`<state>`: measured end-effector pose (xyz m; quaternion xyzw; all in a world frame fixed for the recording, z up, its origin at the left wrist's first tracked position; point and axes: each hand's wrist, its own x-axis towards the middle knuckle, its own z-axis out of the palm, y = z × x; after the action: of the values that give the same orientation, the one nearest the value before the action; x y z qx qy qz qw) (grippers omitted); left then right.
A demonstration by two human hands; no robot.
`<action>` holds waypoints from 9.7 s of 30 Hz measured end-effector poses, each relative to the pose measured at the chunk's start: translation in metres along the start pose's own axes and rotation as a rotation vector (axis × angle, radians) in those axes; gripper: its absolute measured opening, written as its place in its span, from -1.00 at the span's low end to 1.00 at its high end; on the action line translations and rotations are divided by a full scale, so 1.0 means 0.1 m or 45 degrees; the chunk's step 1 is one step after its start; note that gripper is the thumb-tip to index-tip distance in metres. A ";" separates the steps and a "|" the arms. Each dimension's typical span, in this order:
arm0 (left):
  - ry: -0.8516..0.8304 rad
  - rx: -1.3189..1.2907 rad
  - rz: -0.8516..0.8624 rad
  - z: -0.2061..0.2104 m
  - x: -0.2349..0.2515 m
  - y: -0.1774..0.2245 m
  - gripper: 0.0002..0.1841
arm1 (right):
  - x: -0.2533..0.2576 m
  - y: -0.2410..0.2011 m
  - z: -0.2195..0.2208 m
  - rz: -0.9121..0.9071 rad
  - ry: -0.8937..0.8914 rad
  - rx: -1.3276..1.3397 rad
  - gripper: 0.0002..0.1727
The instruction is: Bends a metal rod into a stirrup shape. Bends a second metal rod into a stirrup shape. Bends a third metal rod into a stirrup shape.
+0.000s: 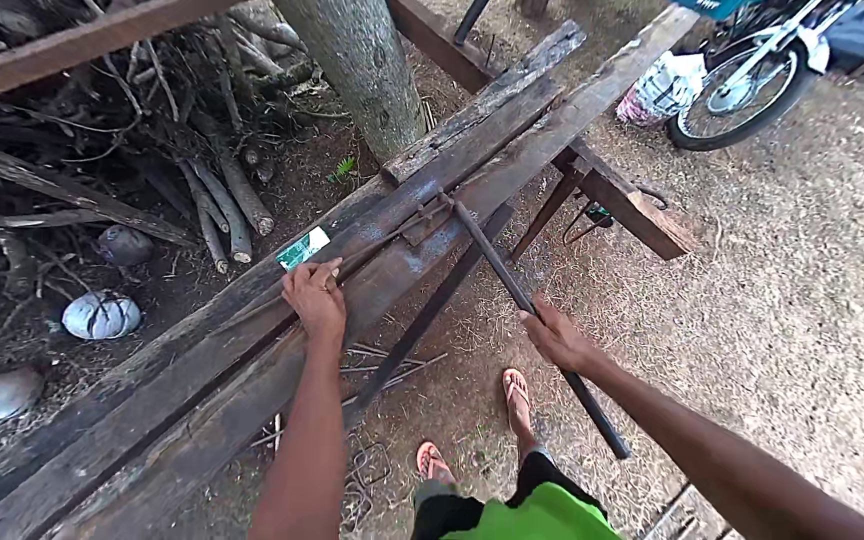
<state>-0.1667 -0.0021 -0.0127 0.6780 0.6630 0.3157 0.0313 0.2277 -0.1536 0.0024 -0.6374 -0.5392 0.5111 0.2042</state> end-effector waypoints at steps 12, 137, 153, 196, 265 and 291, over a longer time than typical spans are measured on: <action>0.018 0.000 0.017 0.02 -0.02 -0.03 -0.69 | -0.03 -0.02 0.28 0.139 -0.010 0.623 -0.62; -0.121 -0.372 -0.987 0.44 0.14 1.82 -0.71 | 3.11 -0.64 -2.86 -0.965 0.017 -1.055 -0.61; 0.360 -1.023 -0.994 0.36 0.10 1.93 -0.70 | 2.87 -0.92 -2.96 -0.841 0.076 -0.841 -0.56; -0.454 0.076 0.061 -0.63 -0.23 0.14 -0.60 | 0.33 -0.07 -1.71 -0.046 0.057 -0.517 -0.59; -0.461 0.033 0.379 -0.39 0.32 -0.41 -0.64 | -0.04 -0.32 -0.34 0.277 -0.140 0.554 -0.53; -0.342 0.033 0.429 -0.25 0.29 -0.49 -0.64 | -0.14 -0.42 0.26 0.333 -0.097 1.018 -0.50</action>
<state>-0.2236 0.0204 -0.0041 0.8157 0.5342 0.2146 0.0576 0.1865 -0.1595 0.0326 -0.5515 -0.2204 0.7250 0.3488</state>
